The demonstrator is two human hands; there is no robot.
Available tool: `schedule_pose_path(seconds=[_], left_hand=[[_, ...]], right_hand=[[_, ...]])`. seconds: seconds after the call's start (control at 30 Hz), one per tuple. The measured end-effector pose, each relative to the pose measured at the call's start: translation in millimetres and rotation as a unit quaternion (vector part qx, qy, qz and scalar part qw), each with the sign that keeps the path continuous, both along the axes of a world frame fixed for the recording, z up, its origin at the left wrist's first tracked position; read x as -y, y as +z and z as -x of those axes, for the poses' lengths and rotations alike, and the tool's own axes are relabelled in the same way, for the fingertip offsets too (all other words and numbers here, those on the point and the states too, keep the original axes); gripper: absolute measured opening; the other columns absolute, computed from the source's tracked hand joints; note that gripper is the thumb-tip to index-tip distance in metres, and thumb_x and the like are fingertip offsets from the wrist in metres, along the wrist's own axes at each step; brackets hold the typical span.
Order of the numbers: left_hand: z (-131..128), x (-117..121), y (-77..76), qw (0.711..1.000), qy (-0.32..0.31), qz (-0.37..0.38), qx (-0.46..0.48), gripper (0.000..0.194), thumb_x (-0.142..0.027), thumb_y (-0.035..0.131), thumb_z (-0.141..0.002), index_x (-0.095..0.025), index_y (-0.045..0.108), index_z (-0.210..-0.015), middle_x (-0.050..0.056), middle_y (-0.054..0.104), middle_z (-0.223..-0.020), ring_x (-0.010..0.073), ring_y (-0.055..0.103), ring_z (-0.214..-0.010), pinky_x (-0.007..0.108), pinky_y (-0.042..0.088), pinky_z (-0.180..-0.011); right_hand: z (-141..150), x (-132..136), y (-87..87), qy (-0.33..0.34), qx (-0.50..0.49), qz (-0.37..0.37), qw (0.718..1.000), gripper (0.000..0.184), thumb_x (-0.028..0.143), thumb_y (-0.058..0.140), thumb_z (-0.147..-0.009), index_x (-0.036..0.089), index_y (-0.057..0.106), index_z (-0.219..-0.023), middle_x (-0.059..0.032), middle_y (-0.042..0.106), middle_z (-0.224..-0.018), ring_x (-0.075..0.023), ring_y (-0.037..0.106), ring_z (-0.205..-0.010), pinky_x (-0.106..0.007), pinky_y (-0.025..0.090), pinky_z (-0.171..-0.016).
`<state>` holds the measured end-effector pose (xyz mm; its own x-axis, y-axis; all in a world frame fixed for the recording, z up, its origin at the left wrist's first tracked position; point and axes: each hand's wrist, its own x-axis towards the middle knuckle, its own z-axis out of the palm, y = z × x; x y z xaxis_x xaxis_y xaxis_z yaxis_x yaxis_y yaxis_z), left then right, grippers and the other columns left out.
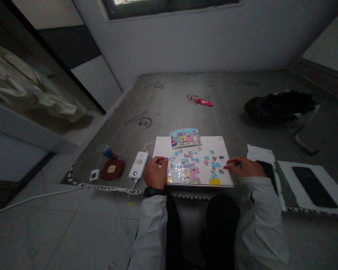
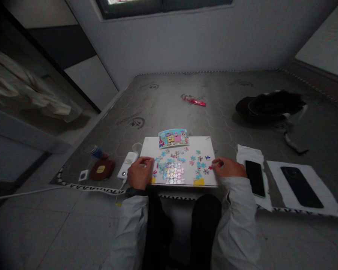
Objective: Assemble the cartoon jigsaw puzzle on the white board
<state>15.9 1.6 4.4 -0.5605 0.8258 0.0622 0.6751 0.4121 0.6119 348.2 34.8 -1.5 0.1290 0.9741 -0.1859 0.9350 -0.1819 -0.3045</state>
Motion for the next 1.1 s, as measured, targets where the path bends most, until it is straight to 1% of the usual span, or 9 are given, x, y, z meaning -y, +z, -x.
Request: schedule_pose_path(seconds=[0.1, 0.23, 0.43, 0.53, 0.77, 0.97, 1.1], left_hand=[[0.5, -0.4, 1.4, 1.0, -0.001, 0.003, 0.002, 0.016, -0.044, 0.063, -0.08, -0.031, 0.073, -0.084, -0.005, 0.073, -0.078, 0.0159, 0.064, -0.073, 0.026, 0.036, -0.061], [1.0, -0.1, 0.9, 1.0, -0.005, 0.002, 0.005, 0.017, -0.045, 0.063, -0.08, -0.031, 0.072, -0.083, -0.005, 0.073, -0.077, 0.0163, 0.065, -0.074, 0.026, 0.036, -0.061], [1.6, 0.4, -0.6, 1.0, -0.008, 0.002, 0.003, 0.019, -0.047, 0.061, -0.081, -0.031, 0.073, -0.084, -0.005, 0.073, -0.079, 0.0168, 0.065, -0.075, 0.026, 0.036, -0.06], [1.3, 0.3, -0.6, 1.0, -0.004, 0.005, 0.0, 0.02, -0.046, 0.061, -0.081, -0.031, 0.073, -0.085, -0.004, 0.074, -0.079, 0.0174, 0.066, -0.075, 0.026, 0.036, -0.06], [0.3, 0.4, 1.7, 1.0, -0.003, 0.018, -0.006, 0.023, -0.047, 0.06, -0.082, -0.029, 0.073, -0.087, -0.002, 0.075, -0.081, 0.0184, 0.066, -0.077, 0.026, 0.039, -0.062], [0.3, 0.0, 0.8, 1.0, -0.002, 0.02, -0.008, 0.022, -0.046, 0.059, -0.083, -0.03, 0.073, -0.087, -0.002, 0.074, -0.083, 0.0178, 0.065, -0.078, 0.025, 0.04, -0.063], [0.8, -0.3, 0.2, 1.0, -0.007, 0.024, -0.009, 0.022, -0.047, 0.059, -0.083, -0.03, 0.073, -0.087, -0.002, 0.074, -0.083, 0.0178, 0.065, -0.077, 0.026, 0.039, -0.063]], right_hand=[[-1.1, -1.4, -0.6, 0.004, 0.002, 0.016, 1.0, 0.027, 0.048, 0.064, -0.075, 0.03, 0.074, -0.092, -0.0003, 0.074, -0.087, -0.0207, 0.065, -0.075, -0.032, 0.041, -0.062], [-0.2, -1.6, -1.7, 0.007, 0.003, 0.018, 1.0, 0.027, 0.047, 0.063, -0.076, 0.03, 0.073, -0.094, 0.0004, 0.073, -0.088, -0.0196, 0.065, -0.076, -0.031, 0.042, -0.064], [1.6, -0.7, -3.9, 0.009, -0.011, 0.008, 1.0, 0.026, 0.046, 0.064, -0.075, 0.03, 0.073, -0.094, 0.0002, 0.073, -0.087, -0.0196, 0.065, -0.074, -0.03, 0.042, -0.063], [1.8, 0.2, -2.8, 0.005, -0.007, 0.007, 1.0, 0.026, 0.047, 0.064, -0.076, 0.031, 0.073, -0.093, 0.0001, 0.073, -0.087, -0.0207, 0.065, -0.076, -0.031, 0.043, -0.065], [1.3, 1.0, 0.2, 0.002, 0.001, 0.006, 1.0, 0.028, 0.048, 0.062, -0.076, 0.029, 0.073, -0.094, -0.0003, 0.073, -0.087, -0.0204, 0.065, -0.074, -0.032, 0.042, -0.064], [1.2, 1.0, -0.7, 0.005, 0.0, -0.006, 1.0, 0.029, 0.049, 0.061, -0.076, 0.028, 0.074, -0.093, -0.0016, 0.073, -0.085, -0.0198, 0.064, -0.071, -0.031, 0.041, -0.06], [2.7, 2.0, -1.4, 0.003, -0.004, 0.003, 1.0, 0.029, 0.048, 0.06, -0.078, 0.029, 0.073, -0.095, -0.0007, 0.073, -0.088, -0.0193, 0.064, -0.074, -0.03, 0.041, -0.062]])
